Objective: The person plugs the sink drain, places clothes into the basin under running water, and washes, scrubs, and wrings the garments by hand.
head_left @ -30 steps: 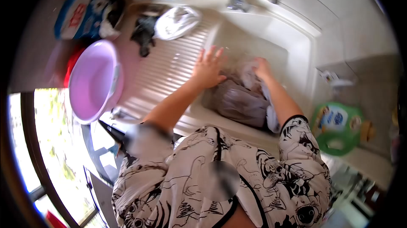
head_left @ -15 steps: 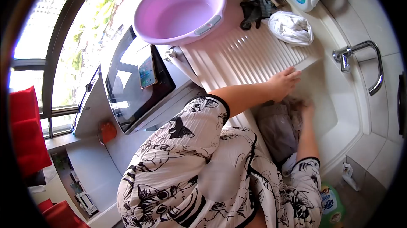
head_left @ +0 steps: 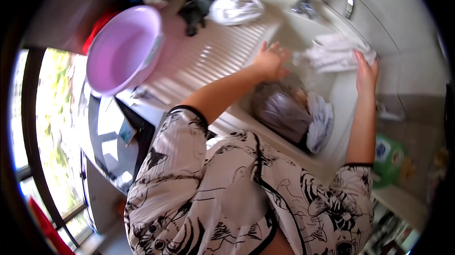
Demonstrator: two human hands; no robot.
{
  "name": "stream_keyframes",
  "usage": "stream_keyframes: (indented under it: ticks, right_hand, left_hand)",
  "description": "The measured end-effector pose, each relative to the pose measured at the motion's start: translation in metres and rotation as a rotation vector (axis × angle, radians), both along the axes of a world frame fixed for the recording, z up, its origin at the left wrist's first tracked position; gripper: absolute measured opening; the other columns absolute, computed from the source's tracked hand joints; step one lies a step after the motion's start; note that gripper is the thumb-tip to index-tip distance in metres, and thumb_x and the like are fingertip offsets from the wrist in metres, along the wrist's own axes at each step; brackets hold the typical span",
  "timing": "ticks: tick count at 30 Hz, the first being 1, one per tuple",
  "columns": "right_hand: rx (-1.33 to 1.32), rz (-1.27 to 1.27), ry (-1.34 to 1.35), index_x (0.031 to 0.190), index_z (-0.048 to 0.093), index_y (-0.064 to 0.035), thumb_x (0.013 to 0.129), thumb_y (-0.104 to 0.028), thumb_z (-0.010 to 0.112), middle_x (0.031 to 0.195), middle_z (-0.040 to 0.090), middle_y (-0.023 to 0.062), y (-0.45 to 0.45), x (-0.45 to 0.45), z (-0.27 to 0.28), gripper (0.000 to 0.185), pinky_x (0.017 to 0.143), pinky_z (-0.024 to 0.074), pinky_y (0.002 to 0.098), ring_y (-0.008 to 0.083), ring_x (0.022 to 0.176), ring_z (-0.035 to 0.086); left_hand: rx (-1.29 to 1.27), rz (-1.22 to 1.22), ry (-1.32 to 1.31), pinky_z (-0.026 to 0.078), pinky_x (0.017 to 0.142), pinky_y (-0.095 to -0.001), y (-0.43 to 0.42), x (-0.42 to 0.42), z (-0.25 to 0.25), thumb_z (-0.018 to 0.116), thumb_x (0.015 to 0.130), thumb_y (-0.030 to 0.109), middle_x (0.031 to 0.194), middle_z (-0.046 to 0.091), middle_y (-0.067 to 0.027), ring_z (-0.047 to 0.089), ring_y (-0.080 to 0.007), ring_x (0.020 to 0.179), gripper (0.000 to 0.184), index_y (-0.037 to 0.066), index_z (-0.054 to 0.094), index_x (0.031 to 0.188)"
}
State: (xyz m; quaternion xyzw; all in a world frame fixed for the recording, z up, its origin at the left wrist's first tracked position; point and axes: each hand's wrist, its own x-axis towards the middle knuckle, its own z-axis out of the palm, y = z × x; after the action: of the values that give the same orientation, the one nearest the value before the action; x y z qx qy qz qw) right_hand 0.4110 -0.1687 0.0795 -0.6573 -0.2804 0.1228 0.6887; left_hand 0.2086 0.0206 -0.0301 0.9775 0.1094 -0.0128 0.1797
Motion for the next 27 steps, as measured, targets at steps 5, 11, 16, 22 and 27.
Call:
stream_keyframes:
  ticks: [5, 11, 16, 22, 27]
  right_hand:
    - [-0.002, 0.132, -0.045, 0.111, 0.056, 0.0015, 0.079, -0.005, 0.068, 0.101, 0.063, 0.0056, 0.000, -0.018, 0.018, 0.034, 0.081, 0.0469, 0.0256, 0.0131, 0.089, 0.060]
    - [-0.836, 0.196, -0.371, 0.098, 0.061, -0.0009, 0.074, -0.030, 0.074, 0.095, 0.060, 0.0115, -0.010, -0.014, -0.062, 0.040, 0.077, 0.0478, 0.0308, 0.0210, 0.084, 0.060]
    - [-1.144, 0.209, -0.409, 0.095, 0.062, -0.0035, 0.067, -0.036, 0.077, 0.101, 0.058, 0.0129, -0.061, -0.005, -0.117, 0.045, 0.080, 0.0469, 0.0364, 0.0302, 0.091, 0.058]
    - [-0.750, 0.316, -0.569, 0.090, 0.061, -0.0043, 0.068, -0.028, 0.075, 0.096, 0.061, 0.0086, -0.078, 0.018, -0.118, 0.035, 0.079, 0.0466, 0.0337, 0.0300, 0.095, 0.057]
    - [-0.467, 0.370, -0.043, 0.082, 0.059, -0.0031, 0.071, -0.023, 0.071, 0.087, 0.062, 0.0090, -0.062, -0.010, -0.047, 0.026, 0.072, 0.0457, 0.0311, 0.0281, 0.085, 0.060]
  left_hand:
    - [-0.334, 0.072, -0.625, 0.023, 0.108, -0.0455, -0.032, 0.057, 0.020, 0.068, 0.072, 0.047, 0.138, 0.040, -0.0119, 0.029, -0.0310, 0.132, 0.076, 0.014, 0.041, 0.135]
    - [-0.451, 0.113, -0.083, 0.049, 0.074, -0.0365, -0.005, 0.076, -0.003, 0.062, 0.075, 0.023, 0.087, 0.068, -0.0089, 0.064, -0.0274, 0.083, 0.029, 0.012, 0.064, 0.102]
    - [-0.524, 0.071, 0.025, 0.048, 0.075, -0.0370, 0.001, 0.052, -0.037, 0.062, 0.075, 0.027, 0.089, 0.067, -0.0096, 0.062, -0.0285, 0.085, 0.027, 0.012, 0.064, 0.098]
    - [-0.306, -0.406, 0.366, 0.048, 0.075, -0.0380, -0.001, 0.055, -0.026, 0.065, 0.076, 0.040, 0.095, 0.066, -0.0113, 0.062, -0.0273, 0.090, 0.036, 0.010, 0.066, 0.096]
    - [0.234, -0.478, 0.599, 0.050, 0.073, -0.0407, 0.024, 0.055, 0.022, 0.065, 0.077, 0.038, 0.087, 0.067, -0.0080, 0.064, -0.0262, 0.088, 0.031, 0.012, 0.068, 0.094]
